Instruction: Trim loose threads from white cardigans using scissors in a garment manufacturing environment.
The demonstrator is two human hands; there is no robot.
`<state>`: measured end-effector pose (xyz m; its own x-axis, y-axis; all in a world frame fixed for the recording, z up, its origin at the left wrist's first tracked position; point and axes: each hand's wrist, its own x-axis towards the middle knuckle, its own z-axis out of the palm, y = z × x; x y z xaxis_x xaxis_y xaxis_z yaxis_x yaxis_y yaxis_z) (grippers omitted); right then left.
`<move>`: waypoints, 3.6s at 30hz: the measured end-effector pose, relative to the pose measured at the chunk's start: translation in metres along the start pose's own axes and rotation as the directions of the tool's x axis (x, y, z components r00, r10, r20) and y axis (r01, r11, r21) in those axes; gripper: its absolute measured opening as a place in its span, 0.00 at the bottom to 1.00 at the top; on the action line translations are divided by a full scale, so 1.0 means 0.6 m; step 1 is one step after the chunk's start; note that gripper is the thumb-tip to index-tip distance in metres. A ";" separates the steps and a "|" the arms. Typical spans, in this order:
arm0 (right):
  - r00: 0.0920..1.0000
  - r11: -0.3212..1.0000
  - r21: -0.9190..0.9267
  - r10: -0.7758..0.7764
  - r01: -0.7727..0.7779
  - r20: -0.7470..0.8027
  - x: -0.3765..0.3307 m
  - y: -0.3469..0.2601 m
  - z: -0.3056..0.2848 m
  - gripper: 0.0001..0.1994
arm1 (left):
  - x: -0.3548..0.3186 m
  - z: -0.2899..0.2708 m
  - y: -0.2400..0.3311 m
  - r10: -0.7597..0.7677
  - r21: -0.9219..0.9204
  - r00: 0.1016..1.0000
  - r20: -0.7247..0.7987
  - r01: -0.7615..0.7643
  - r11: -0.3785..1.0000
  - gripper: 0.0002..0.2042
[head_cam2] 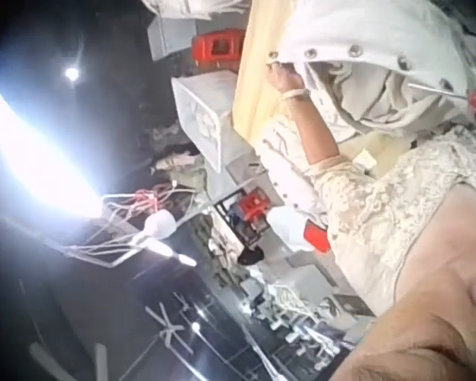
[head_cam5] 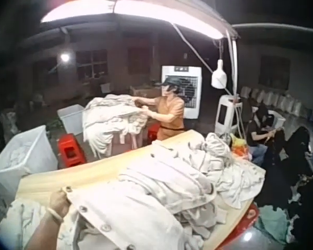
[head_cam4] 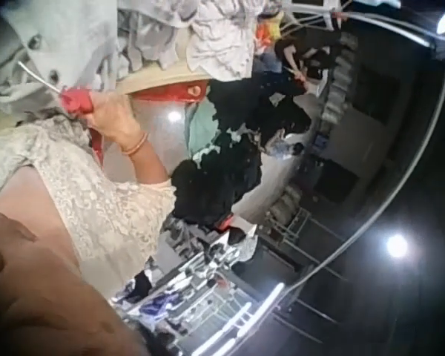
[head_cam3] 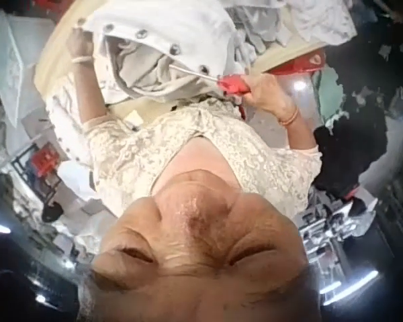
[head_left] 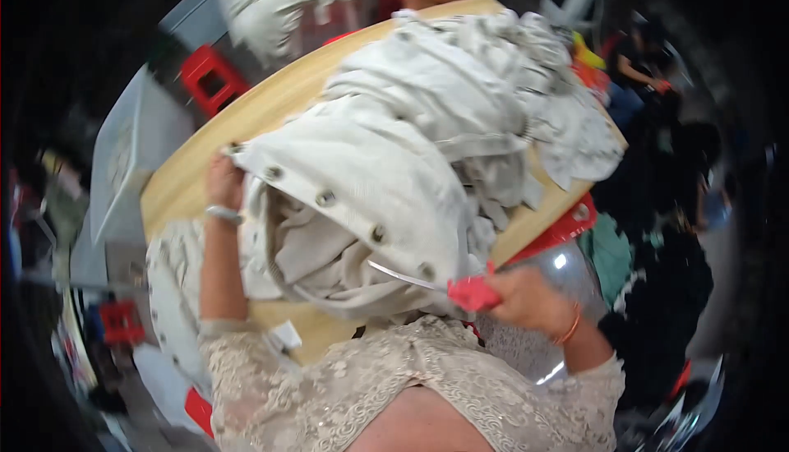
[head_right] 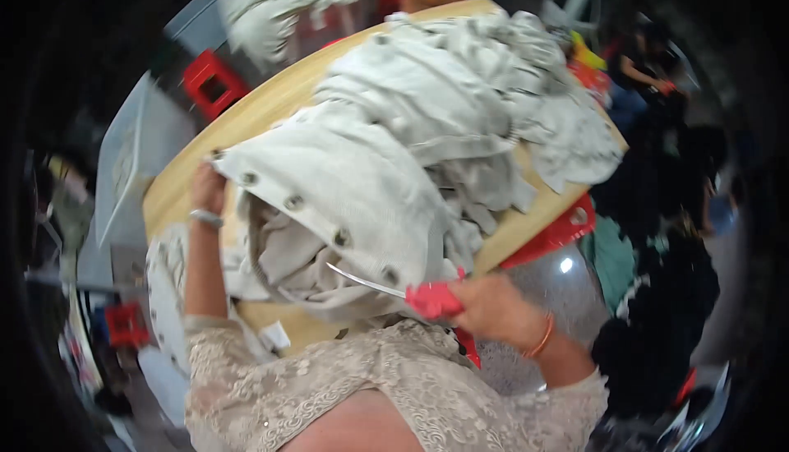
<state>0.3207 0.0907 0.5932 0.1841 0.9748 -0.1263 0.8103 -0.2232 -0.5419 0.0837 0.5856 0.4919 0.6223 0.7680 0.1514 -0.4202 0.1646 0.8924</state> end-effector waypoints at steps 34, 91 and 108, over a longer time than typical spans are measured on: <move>0.992 0.993 -0.050 -0.101 0.105 0.082 0.375 -0.180 0.134 0.17 | -0.108 -0.017 -0.062 -0.164 -0.304 0.936 -0.310 0.066 0.950 0.12; 0.972 0.996 0.075 -0.061 0.045 0.226 0.172 0.014 0.078 0.16 | -0.297 0.192 -0.111 -0.418 -0.334 0.842 -0.342 0.306 0.891 0.07; 0.966 0.960 0.271 -0.135 0.073 0.219 0.125 0.045 0.076 0.15 | -0.385 0.272 -0.110 -0.459 -0.026 0.812 -0.360 0.483 0.875 0.09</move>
<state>0.3310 0.1577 0.5315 -0.0530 0.9716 -0.2307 0.6401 -0.1443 -0.7547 0.0757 0.2962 0.4672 0.4610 0.7709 -0.4396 -0.0839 0.5310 0.8432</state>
